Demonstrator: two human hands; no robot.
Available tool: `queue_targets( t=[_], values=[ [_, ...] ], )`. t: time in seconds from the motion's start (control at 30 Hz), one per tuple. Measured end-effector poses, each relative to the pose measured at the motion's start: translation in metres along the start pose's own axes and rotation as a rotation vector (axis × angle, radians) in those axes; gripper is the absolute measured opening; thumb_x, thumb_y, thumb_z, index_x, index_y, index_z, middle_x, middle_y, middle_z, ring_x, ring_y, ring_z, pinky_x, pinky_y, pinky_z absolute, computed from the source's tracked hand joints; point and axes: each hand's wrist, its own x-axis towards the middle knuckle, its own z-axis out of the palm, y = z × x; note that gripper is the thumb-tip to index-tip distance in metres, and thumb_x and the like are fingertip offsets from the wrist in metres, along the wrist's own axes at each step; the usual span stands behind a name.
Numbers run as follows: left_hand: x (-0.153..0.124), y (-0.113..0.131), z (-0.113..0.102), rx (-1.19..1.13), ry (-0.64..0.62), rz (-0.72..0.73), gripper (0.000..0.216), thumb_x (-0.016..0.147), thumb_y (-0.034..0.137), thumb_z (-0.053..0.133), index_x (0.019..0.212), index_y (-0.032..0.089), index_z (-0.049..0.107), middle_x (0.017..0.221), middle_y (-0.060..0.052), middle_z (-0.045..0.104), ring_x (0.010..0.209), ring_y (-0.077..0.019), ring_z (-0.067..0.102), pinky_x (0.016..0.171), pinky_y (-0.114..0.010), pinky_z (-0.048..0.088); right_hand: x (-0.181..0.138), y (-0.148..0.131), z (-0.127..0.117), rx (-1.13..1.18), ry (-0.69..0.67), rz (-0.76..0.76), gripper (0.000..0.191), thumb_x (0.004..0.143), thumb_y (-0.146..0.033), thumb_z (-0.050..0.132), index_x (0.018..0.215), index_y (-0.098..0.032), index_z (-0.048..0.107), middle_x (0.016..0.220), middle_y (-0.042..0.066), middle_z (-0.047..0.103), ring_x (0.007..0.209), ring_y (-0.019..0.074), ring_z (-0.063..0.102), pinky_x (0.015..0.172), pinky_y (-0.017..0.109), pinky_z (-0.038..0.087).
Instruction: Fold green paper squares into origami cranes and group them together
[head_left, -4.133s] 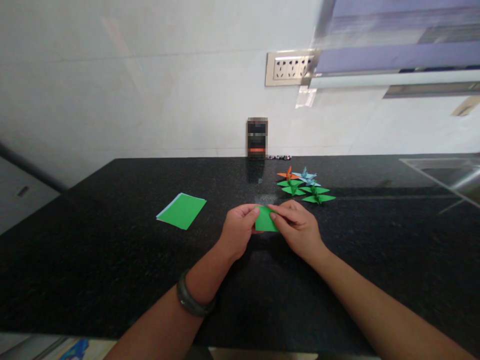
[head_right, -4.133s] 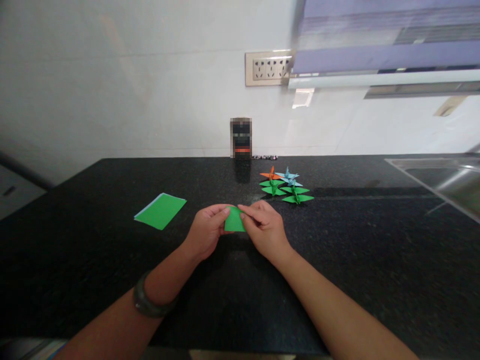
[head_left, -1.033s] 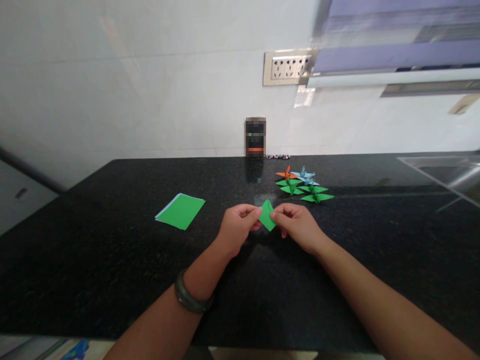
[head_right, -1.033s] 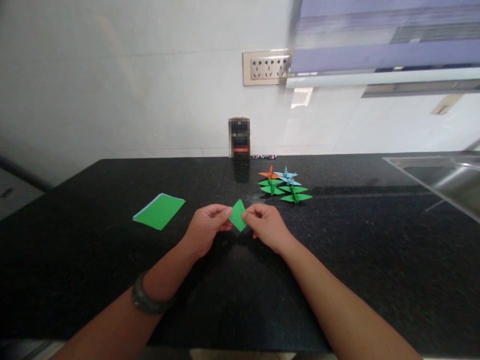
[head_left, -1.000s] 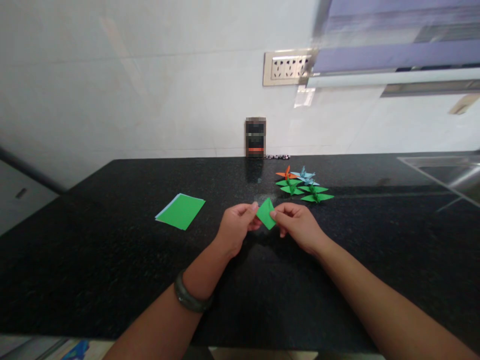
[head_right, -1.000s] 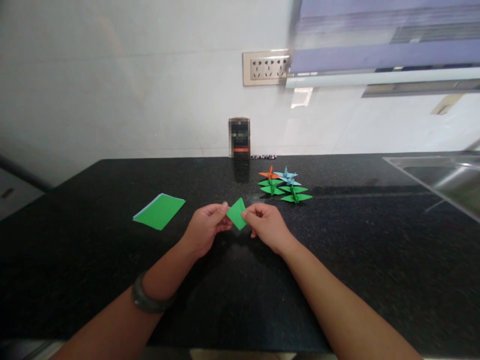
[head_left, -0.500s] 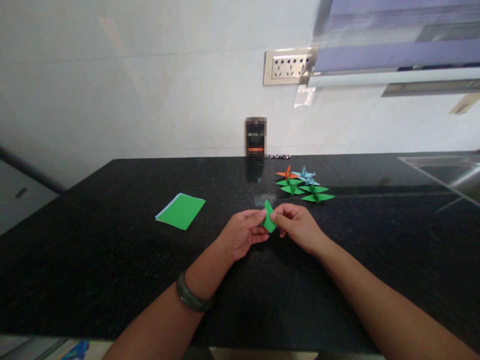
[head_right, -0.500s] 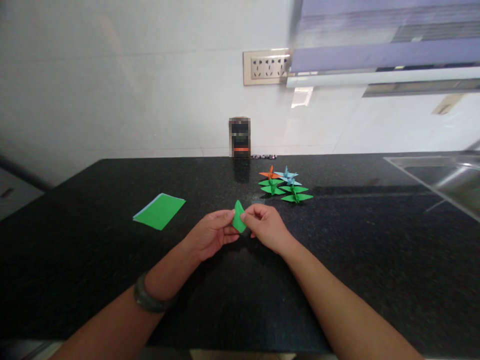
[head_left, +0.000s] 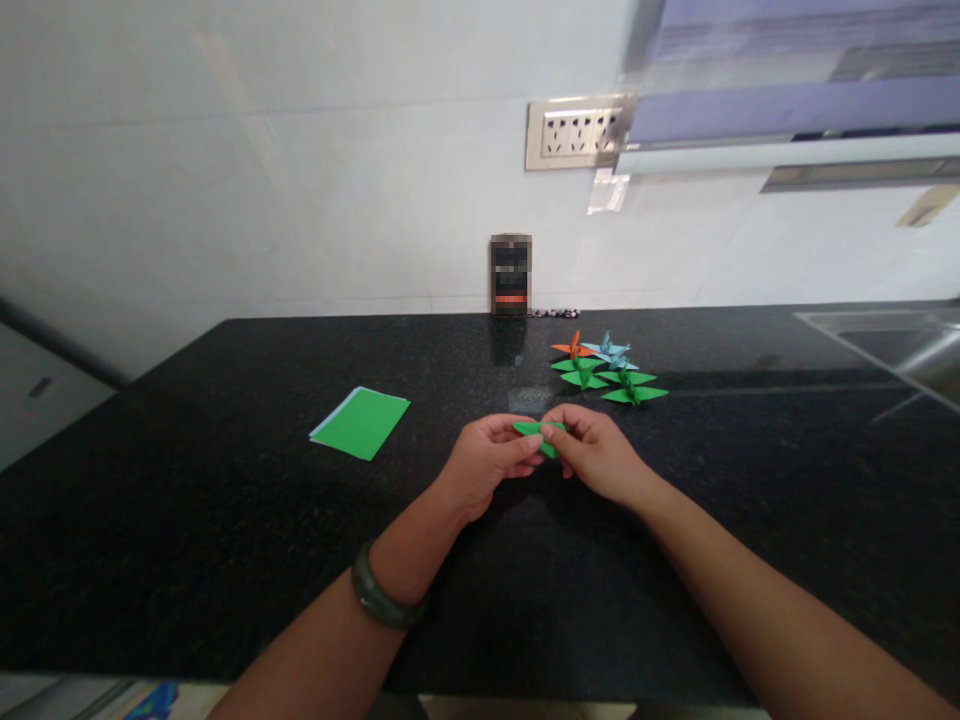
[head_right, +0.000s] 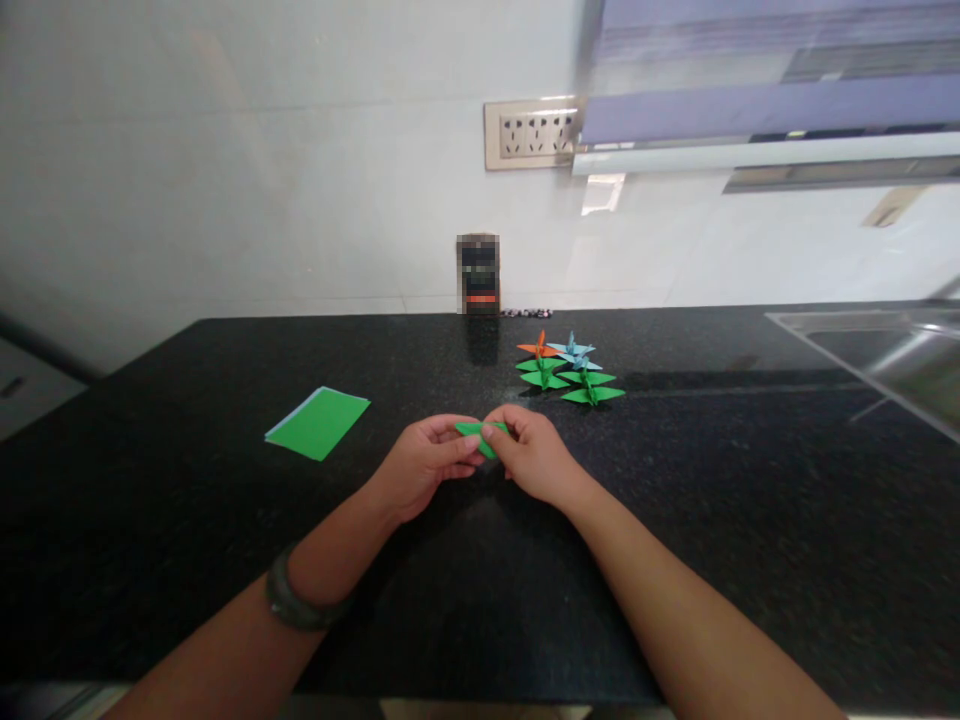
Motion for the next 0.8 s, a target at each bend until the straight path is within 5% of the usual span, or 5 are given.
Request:
queue_targets(
  t=[0.3, 0.5, 0.8],
  values=[
    [0.0042, -0.0024, 0.0003, -0.079, 0.076, 0.116, 0.032, 0.052, 0.022, 0.079, 0.077, 0.011, 0.062, 0.060, -0.001, 0.064, 0.052, -0.0089, 0.059, 0.054, -0.022, 0.049, -0.0014, -0.0011, 0.0056, 0.227, 0.088, -0.060, 0.025, 0.076, -0.039, 0.056, 0.085, -0.022, 0.041, 0.057, -0.008, 0.046, 0.042, 0.0076, 0.045, 0.039, 0.020, 0.038],
    [0.0032, 0.0010, 0.0029, -0.088, 0.170, 0.171, 0.030, 0.052, 0.023, 0.078, 0.074, 0.012, 0.061, 0.062, 0.000, 0.064, 0.053, -0.0086, 0.058, 0.055, -0.022, 0.048, -0.0054, -0.0013, 0.0036, -0.172, 0.138, -0.302, 0.017, 0.074, -0.033, 0.062, 0.080, -0.021, 0.051, 0.090, 0.005, 0.056, 0.076, 0.0152, 0.055, 0.056, 0.024, 0.044],
    [0.0025, 0.0027, 0.0015, -0.068, 0.111, 0.094, 0.022, 0.067, 0.031, 0.069, 0.075, 0.011, 0.065, 0.067, -0.005, 0.068, 0.059, -0.0113, 0.063, 0.056, -0.021, 0.049, -0.0035, -0.0016, 0.0042, -0.244, 0.187, -0.437, 0.009, 0.079, -0.017, 0.054, 0.071, -0.020, 0.057, 0.083, 0.004, 0.059, 0.079, 0.0158, 0.056, 0.071, 0.029, 0.044]
  ],
)
